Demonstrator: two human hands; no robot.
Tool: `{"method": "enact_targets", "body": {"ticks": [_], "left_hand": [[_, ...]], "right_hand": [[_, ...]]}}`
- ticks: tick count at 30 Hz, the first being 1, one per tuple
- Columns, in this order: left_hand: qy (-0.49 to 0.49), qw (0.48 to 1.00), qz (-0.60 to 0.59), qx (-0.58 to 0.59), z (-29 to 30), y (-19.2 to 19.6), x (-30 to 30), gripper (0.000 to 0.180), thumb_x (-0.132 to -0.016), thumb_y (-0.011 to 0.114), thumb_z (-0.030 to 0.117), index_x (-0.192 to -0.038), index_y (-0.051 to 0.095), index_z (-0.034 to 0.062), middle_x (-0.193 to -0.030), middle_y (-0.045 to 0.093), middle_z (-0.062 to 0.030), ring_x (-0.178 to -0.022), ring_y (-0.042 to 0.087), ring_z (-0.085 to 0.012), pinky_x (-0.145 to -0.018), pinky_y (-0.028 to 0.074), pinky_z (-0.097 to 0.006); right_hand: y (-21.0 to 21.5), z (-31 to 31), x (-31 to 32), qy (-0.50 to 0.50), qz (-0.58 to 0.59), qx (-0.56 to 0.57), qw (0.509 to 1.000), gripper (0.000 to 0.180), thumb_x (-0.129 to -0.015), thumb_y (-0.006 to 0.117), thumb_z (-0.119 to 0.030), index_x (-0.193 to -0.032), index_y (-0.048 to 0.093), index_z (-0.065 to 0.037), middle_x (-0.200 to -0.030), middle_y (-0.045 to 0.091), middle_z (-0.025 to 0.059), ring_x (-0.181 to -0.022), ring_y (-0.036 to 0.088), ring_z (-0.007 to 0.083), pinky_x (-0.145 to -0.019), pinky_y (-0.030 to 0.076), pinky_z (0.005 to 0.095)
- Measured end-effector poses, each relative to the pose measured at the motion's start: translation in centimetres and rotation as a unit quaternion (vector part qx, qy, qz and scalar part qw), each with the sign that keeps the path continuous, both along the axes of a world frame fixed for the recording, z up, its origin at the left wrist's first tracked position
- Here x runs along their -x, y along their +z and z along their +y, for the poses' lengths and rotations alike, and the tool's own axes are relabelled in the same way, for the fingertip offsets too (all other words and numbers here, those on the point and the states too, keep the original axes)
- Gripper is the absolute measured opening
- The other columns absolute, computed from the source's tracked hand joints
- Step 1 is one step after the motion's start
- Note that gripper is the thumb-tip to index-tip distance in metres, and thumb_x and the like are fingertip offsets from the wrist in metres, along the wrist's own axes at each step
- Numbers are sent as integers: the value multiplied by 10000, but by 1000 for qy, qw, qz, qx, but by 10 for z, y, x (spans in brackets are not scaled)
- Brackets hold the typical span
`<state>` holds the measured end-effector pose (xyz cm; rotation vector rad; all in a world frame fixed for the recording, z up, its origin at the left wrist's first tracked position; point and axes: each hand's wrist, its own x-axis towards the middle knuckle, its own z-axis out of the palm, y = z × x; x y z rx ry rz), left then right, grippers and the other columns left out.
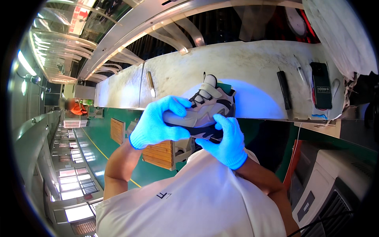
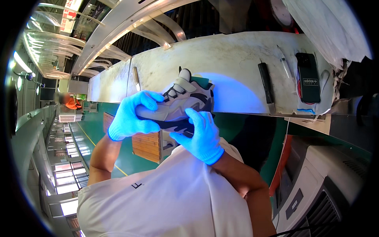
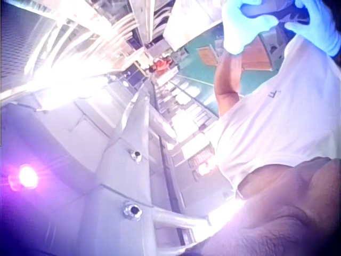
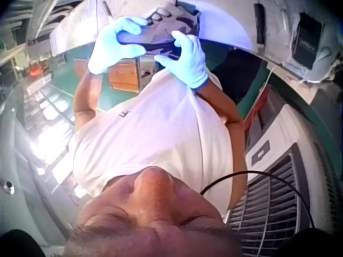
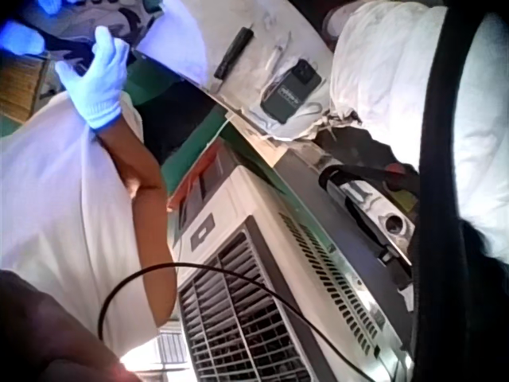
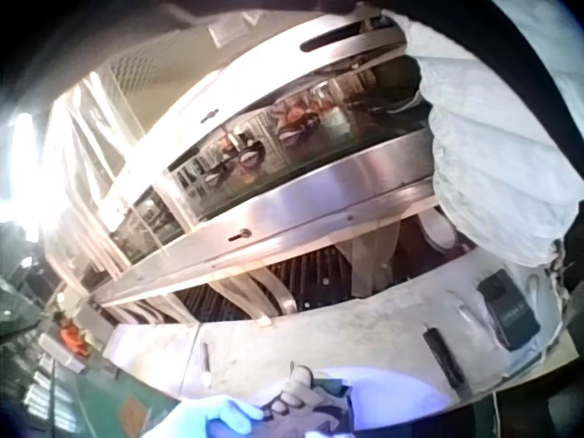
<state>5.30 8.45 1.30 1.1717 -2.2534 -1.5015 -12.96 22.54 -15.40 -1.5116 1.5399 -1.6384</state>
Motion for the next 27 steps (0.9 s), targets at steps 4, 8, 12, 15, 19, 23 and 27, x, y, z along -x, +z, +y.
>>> {"method": "enact_targets", "body": {"ticks": [4,8,12,15,19,23,27], "left_hand": [[4,999,6,-38,-6,-2,0,504,-711,1054,94,-1062,696,47,-1403,723,-150,-1273,684,-227,-1096,572,-399],[-56,998,9,17,-14,-7,-4,510,-698,1063,116,-1031,684,47,-1342,754,-156,-1296,689,-285,-1135,544,-440],[-84,996,19,29,-22,-6,-4,533,-680,1072,143,-1021,676,40,-1276,782,-158,-1310,691,-334,-1165,522,-479],[-88,995,26,34,-25,-8,-3,539,-673,1076,151,-1019,678,37,-1260,789,-155,-1308,693,-339,-1171,520,-489],[-87,995,38,30,-28,-11,-3,547,-668,1079,152,-1024,680,37,-1246,796,-149,-1307,696,-338,-1175,517,-494],[-68,997,34,5,-31,-14,-8,530,-670,1063,129,-1016,671,42,-1335,769,-163,-1312,694,-335,-1179,512,-478],[-42,998,-24,-26,-34,-4,-3,651,-720,1033,250,-1242,704,42,-1490,681,-191,-1358,669,-364,-1184,508,-468]], "right_hand": [[5,-3,4,27,-5,-3,1000,939,-739,1053,-342,-1493,571,-59,-1129,686,112,-944,674,304,-771,605,454],[-10,-10,4,11,24,43,999,921,-739,1048,-340,-1484,579,-70,-1126,694,102,-921,672,301,-758,591,445],[-11,-13,6,4,20,40,999,915,-724,1051,-336,-1471,589,-79,-1098,688,94,-913,667,301,-740,586,446],[-13,-17,7,1,13,38,999,921,-709,1054,-338,-1466,595,-84,-1065,679,85,-909,664,301,-723,583,448],[-11,-23,12,0,27,39,999,938,-691,1057,-352,-1462,596,-82,-1055,669,78,-906,661,298,-714,583,442],[-7,-33,17,3,34,39,999,898,-691,1064,-358,-1423,622,-85,-1041,665,71,-850,660,260,-693,572,412],[-9,-40,17,33,60,26,997,919,-702,1043,-400,-1450,604,-96,-1096,640,100,-963,664,310,-708,596,418]]}}
